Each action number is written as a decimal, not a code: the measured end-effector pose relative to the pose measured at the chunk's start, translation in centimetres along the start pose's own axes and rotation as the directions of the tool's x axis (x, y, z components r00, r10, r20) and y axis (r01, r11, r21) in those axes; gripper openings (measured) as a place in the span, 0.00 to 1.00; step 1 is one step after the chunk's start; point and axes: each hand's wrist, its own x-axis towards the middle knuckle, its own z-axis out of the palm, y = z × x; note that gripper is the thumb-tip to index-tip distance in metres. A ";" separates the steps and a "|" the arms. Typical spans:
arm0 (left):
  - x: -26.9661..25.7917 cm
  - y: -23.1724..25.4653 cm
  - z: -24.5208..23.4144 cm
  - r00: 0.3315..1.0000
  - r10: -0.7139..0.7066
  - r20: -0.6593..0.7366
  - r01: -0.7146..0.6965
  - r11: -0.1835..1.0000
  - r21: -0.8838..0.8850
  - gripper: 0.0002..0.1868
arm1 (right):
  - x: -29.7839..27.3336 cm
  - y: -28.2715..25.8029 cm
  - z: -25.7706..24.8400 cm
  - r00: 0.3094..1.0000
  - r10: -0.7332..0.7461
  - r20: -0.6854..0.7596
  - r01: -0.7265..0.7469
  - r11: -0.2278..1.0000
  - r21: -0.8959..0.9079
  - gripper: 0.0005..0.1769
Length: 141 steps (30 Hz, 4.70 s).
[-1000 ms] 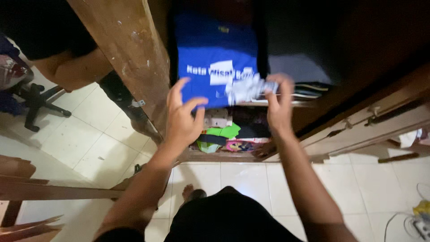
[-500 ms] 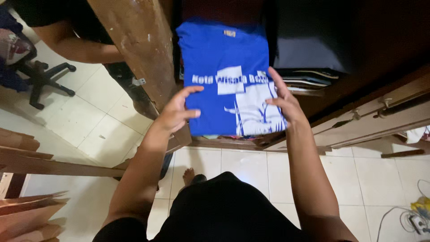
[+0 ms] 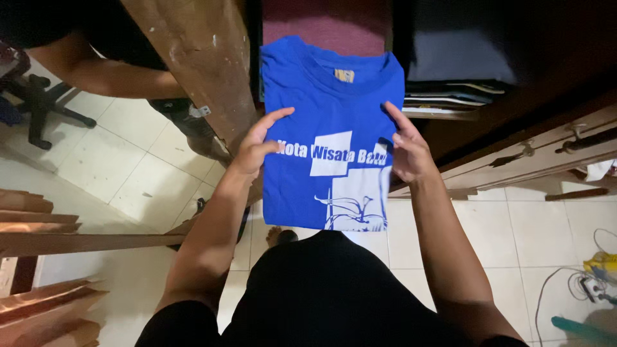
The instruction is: The person repeatedly takes folded shirts from a wardrobe and places them one by one on a bed, building a neat stack. The shirts include various colors and designs, and the person handles each item individually before adding it to the pile.
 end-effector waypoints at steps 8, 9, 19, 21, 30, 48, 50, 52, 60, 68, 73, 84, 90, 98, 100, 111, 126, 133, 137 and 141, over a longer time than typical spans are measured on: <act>0.3 -3.1 -0.1 0.996 0.030 -0.085 -0.029 0.999 0.017 0.37 | -1.0 3.7 2.6 0.915 -0.297 -0.272 0.144 0.873 -0.466 0.44; 0.2 -3.1 0.0 0.997 0.012 -0.070 -0.013 1.000 -0.017 0.38 | -1.8 3.5 2.9 0.903 -0.320 -0.285 0.146 0.855 -0.497 0.45; 1.7 -4.0 5.3 0.945 -0.022 0.327 -0.041 0.982 0.185 0.44 | -16.3 3.5 8.0 0.642 -0.493 -0.587 0.122 0.822 -0.556 0.47; 2.1 -5.0 7.5 0.923 -0.017 0.384 -0.053 0.984 0.173 0.45 | -19.6 4.0 8.8 0.559 -0.549 -0.621 0.148 0.803 -0.577 0.47; -5.0 -9.3 23.3 0.696 -0.123 0.708 0.029 0.989 0.143 0.43 | -41.0 9.1 14.3 0.140 -0.687 -0.714 0.179 0.726 -0.664 0.47; -42.1 -17.2 57.2 -0.098 -0.287 0.953 0.409 0.861 0.301 0.42 | -81.8 26.9 36.1 -0.669 -0.502 -0.548 0.232 0.559 -0.796 0.46; -45.0 -18.2 60.3 -0.178 -0.263 0.948 0.371 0.875 0.312 0.42 | -84.1 28.3 37.3 -0.728 -0.467 -0.502 0.214 0.540 -0.814 0.45; -47.8 -19.5 63.4 -0.255 -0.243 0.936 0.360 0.874 0.326 0.42 | -86.3 29.5 38.0 -0.777 -0.450 -0.441 0.169 0.526 -0.833 0.44; -60.8 -25.9 75.7 -0.508 -0.138 0.850 0.464 0.787 0.406 0.41 | -95.3 31.9 40.2 -0.942 -0.199 -0.271 0.100 0.602 -0.792 0.44; -73.0 -28.8 88.6 -0.760 -0.117 0.639 0.318 0.791 0.522 0.38 | -104.2 32.5 40.5 -0.991 0.108 -0.076 0.129 0.657 -0.743 0.40; -81.5 -29.6 93.8 -0.850 -0.059 0.523 0.292 0.775 0.561 0.38 | -109.4 35.0 41.9 -0.977 0.206 0.050 0.106 0.677 -0.729 0.41; -104.8 -33.1 101.4 -0.851 -0.084 0.518 0.292 0.744 0.601 0.39 | -131.4 44.4 46.6 -0.981 0.196 -0.002 0.119 0.588 -0.800 0.42; -113.8 -36.1 104.5 -0.830 -0.203 0.520 0.193 0.770 0.609 0.39 | -141.7 47.6 48.2 -0.972 0.225 -0.075 0.202 0.619 -0.759 0.41; -125.4 -41.8 108.8 -0.867 -0.141 0.479 0.177 0.811 0.558 0.39 | -151.8 53.5 48.0 -0.955 0.297 -0.026 0.237 0.703 -0.670 0.40; -129.0 -43.1 110.3 -0.892 -0.128 0.433 0.156 0.813 0.561 0.40 | -154.0 54.1 47.6 -0.942 0.334 0.013 0.233 0.684 -0.692 0.39; -145.3 -48.2 117.8 -0.941 -0.304 0.151 -0.068 0.605 0.794 0.42 | -168.9 57.0 50.7 -0.912 0.402 0.077 0.342 0.852 -0.395 0.36; -157.7 -63.2 115.3 -0.826 -0.452 0.336 -0.401 0.891 0.214 0.47 | -179.9 77.5 41.5 -0.905 0.426 0.016 0.425 0.904 -0.051 0.58; -158.9 -61.7 116.0 -0.840 -0.494 0.222 -0.429 0.857 0.285 0.25 | -179.4 77.2 41.6 -0.848 0.530 0.000 0.525 0.840 -0.141 0.50; -156.7 -61.6 114.4 -0.843 -0.466 0.269 -0.431 0.884 0.180 0.22 | -176.8 77.5 41.1 -0.930 0.366 -0.024 0.364 0.915 -0.174 0.55; -153.6 -62.9 113.2 -0.856 -0.431 0.288 -0.423 0.901 0.090 0.17 | -174.2 77.9 40.9 -0.945 0.318 0.075 0.309 0.945 -0.109 0.54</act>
